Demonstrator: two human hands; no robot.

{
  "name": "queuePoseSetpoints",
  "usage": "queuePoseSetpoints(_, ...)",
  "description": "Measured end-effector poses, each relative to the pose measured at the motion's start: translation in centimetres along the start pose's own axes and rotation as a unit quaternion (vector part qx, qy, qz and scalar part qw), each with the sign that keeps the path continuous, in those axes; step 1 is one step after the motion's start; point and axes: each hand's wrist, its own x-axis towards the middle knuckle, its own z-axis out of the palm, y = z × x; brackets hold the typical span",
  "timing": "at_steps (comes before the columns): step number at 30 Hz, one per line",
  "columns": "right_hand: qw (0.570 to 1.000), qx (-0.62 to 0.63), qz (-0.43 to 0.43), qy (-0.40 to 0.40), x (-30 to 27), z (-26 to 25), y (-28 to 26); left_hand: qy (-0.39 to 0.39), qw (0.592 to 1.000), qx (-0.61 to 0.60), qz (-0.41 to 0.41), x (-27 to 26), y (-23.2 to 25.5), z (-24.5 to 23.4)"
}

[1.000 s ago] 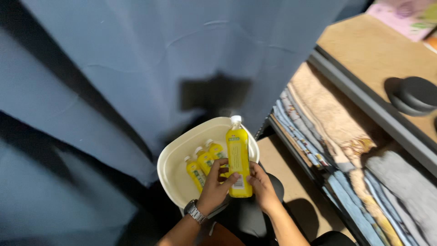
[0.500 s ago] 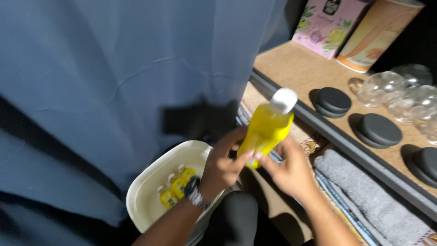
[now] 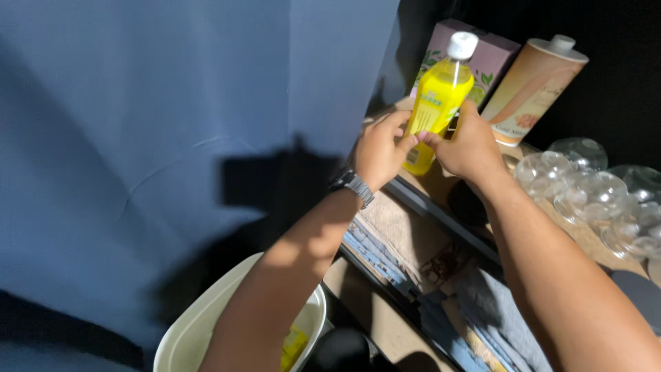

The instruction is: The person organizes items on a metal shelf by transferring them from a white bucket. They place a box of tea, a large container, and several yellow bottles onto the shelf. They also arrange folded towels and stack black circular lids on the shelf.

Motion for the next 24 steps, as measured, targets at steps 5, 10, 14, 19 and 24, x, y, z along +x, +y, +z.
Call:
queuePoseSetpoints(5, 0.999, 0.022, 0.035, 0.0, 5.7, 3.0, 1.9, -0.01, 0.999, -0.025, -0.026, 2.8, -0.4, 0.4)
queuePoseSetpoints(10, 0.997, 0.032, 0.06, -0.025, 8.6, 4.3, 2.1, -0.007, 0.999, 0.033, -0.012, 4.1, -5.5, 4.0)
queuePoseSetpoints(14, 0.997, 0.034, 0.064, -0.026, 10.1, 4.6, 1.0, -0.05, 0.984, 0.163, -0.054, 3.6, -6.6, 4.9)
queuePoseSetpoints(19, 0.997, 0.041, 0.062, -0.028, 12.0, 6.0, 1.2, -0.061, 0.975, 0.205, -0.055, 3.3, -7.1, 5.5)
queuePoseSetpoints(24, 0.996, 0.011, 0.075, -0.041, 14.0, 6.7, 1.6, -0.082, 0.964, 0.249, -0.047, 3.3, -9.1, 7.1)
